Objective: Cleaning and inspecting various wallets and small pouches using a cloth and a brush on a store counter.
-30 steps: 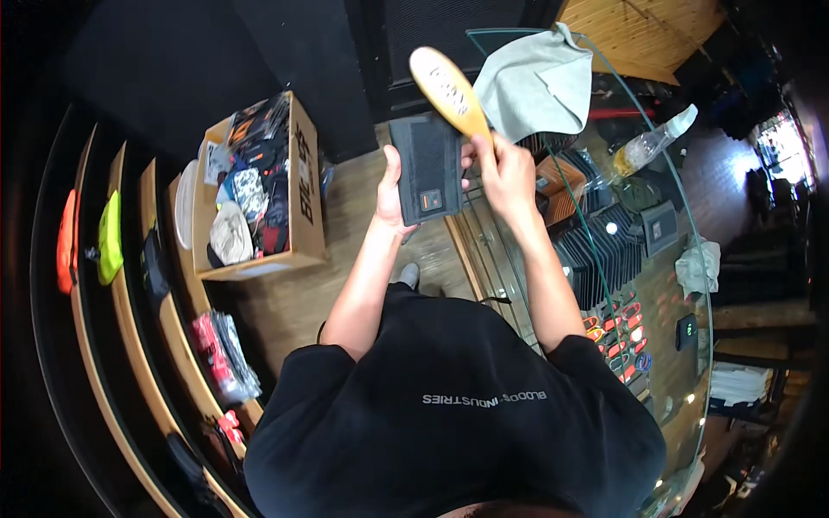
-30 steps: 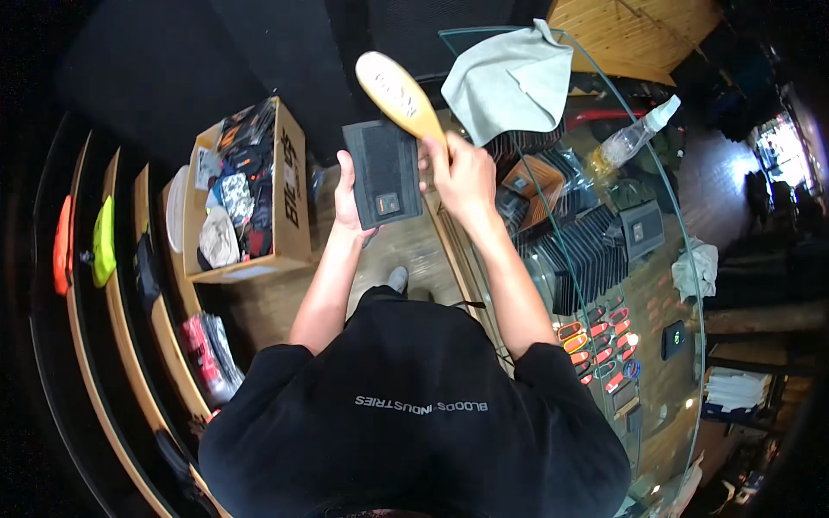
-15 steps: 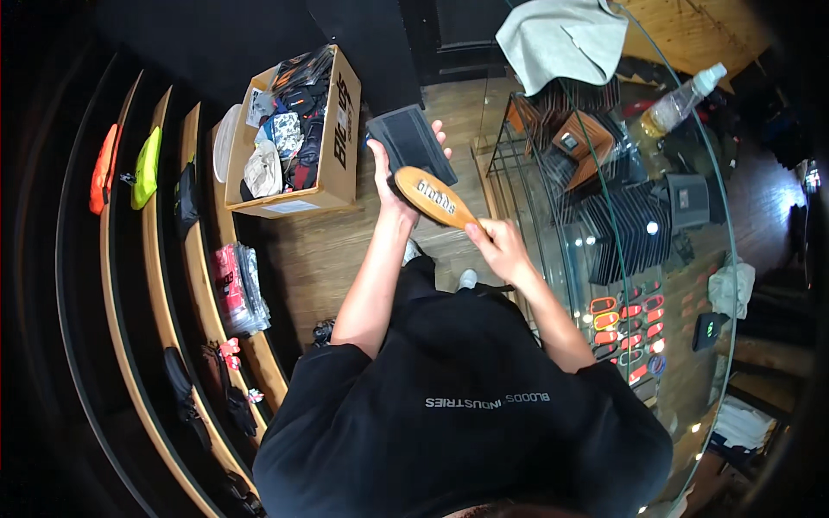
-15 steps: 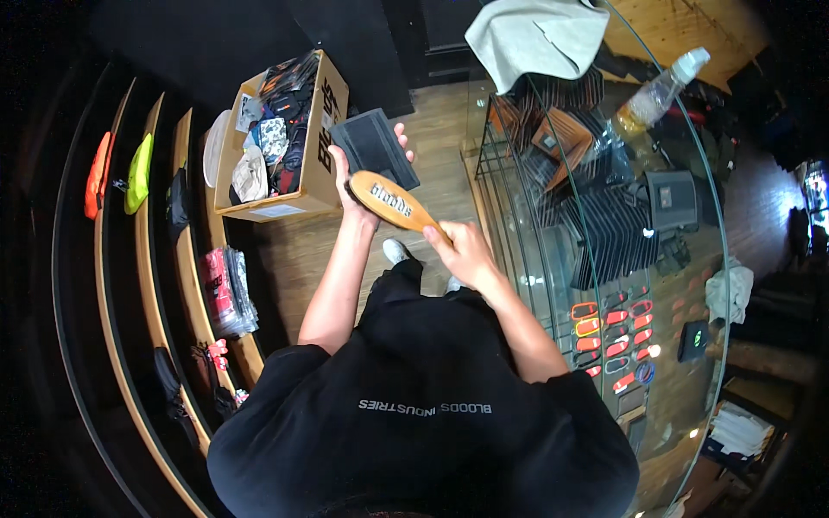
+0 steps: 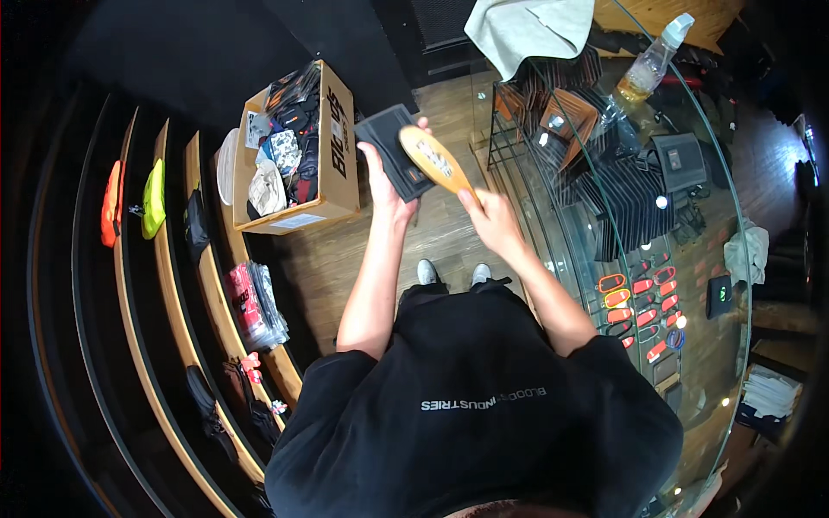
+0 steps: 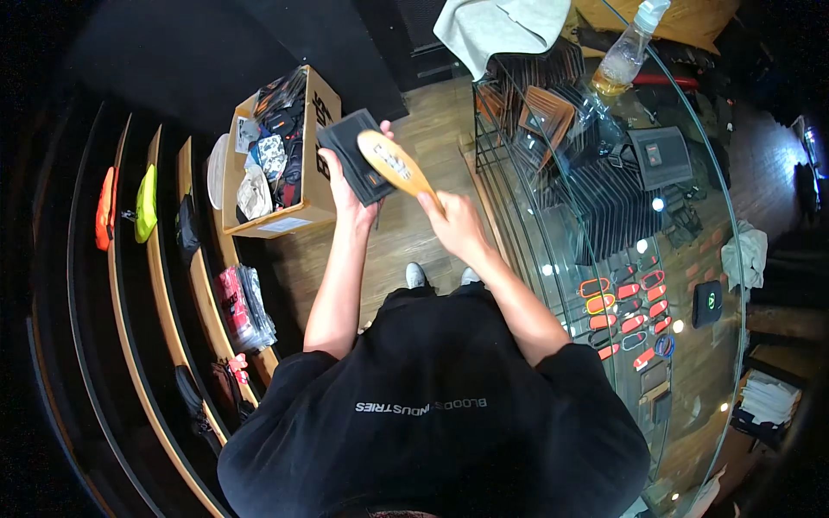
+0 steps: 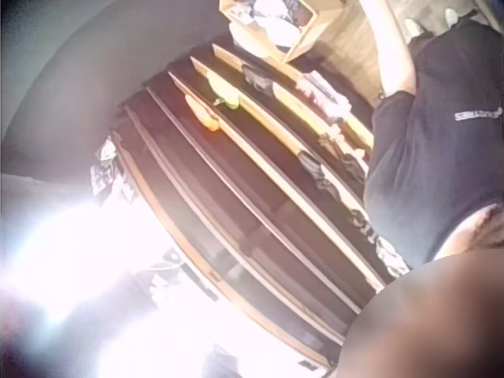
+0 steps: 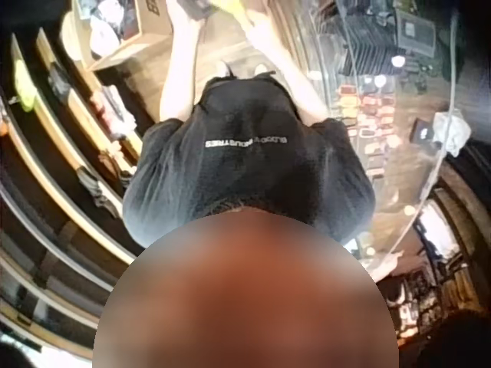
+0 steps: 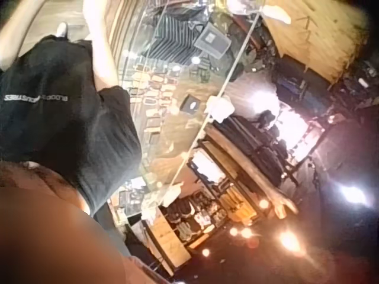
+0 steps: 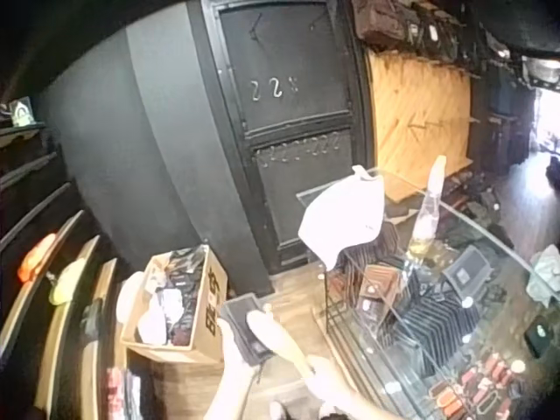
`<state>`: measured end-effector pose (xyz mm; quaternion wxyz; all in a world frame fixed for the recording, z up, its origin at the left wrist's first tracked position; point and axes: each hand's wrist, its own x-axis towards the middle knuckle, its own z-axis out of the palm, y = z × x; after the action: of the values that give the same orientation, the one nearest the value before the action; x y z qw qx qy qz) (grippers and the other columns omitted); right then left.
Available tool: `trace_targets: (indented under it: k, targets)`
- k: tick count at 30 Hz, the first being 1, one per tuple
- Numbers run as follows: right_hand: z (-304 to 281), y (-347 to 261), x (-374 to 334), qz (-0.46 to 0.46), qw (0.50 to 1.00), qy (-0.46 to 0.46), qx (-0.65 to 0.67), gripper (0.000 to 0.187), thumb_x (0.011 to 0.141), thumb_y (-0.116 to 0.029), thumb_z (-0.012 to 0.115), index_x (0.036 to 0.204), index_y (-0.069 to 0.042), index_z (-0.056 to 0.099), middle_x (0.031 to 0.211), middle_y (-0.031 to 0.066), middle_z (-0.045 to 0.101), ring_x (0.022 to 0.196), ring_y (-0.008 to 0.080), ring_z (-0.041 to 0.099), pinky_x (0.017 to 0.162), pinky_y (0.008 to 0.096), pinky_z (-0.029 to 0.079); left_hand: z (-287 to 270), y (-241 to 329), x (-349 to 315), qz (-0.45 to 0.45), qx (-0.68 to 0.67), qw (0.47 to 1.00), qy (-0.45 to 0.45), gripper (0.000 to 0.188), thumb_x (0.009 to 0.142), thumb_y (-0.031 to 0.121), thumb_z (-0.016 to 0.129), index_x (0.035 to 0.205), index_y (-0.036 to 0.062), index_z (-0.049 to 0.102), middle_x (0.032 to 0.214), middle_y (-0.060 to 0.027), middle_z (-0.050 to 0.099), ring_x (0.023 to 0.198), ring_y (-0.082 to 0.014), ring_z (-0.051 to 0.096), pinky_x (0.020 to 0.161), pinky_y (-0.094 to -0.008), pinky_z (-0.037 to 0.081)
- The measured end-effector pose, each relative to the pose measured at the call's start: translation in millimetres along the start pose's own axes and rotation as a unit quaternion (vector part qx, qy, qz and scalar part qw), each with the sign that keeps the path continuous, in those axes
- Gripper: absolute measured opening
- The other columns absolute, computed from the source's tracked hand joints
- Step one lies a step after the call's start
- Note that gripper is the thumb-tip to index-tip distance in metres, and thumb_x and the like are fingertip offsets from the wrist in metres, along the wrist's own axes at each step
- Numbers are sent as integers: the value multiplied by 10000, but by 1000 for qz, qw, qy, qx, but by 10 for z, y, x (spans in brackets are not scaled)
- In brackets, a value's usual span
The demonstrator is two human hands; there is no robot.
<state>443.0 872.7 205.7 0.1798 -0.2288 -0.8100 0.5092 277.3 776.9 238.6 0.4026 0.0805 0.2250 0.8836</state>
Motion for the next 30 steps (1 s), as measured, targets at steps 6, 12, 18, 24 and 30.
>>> trace_targets:
  k: [6, 12, 18, 24, 30]
  targets:
    - [-60, -19, -364, -12, 994, -100, 28, 451, 966, -385, 561, 722, -7, 590, 526, 142, 481, 473, 259, 464, 501, 399, 373, -163, 42, -57, 12, 20, 999, 22, 932, 837, 753, 435, 1424, 31, 388, 1377, -215, 504, 1155, -305, 591, 1017, -477, 469]
    - [-17, -485, 345, -35, 996, -10, -77, 470, 930, -465, 584, 767, -31, 661, 566, 173, 581, 532, 363, 596, 507, 449, 427, -114, -212, -125, -20, 113, 993, 29, 753, 972, 636, 325, 1436, 45, 362, 1342, -189, 541, 1144, -316, 599, 973, -438, 518]
    - [162, -532, 790, -47, 985, 81, -148, 449, 932, -451, 586, 780, -39, 681, 604, 176, 618, 611, 353, 661, 554, 439, 499, -270, 34, -344, -68, 92, 993, -2, 675, 927, 533, 575, 1377, 45, 454, 1293, -127, 589, 1160, -257, 600, 985, -455, 500]
    - [364, -142, 158, -2, 997, -36, -64, 448, 963, -400, 570, 745, -12, 629, 543, 165, 516, 456, 236, 484, 485, 395, 371, -475, 528, -251, -33, 23, 999, 29, 635, 972, 454, 519, 1392, -11, 416, 1311, -202, 571, 1207, -337, 568, 1035, -507, 456]
    - [109, -105, -163, 11, 994, -94, -50, 471, 957, -384, 587, 683, -1, 569, 511, 95, 416, 461, 165, 395, 470, 367, 335, -727, 826, -209, -24, 47, 999, 7, 583, 994, 393, 506, 1439, 40, 375, 1368, -191, 527, 1223, -317, 561, 1011, -477, 492]
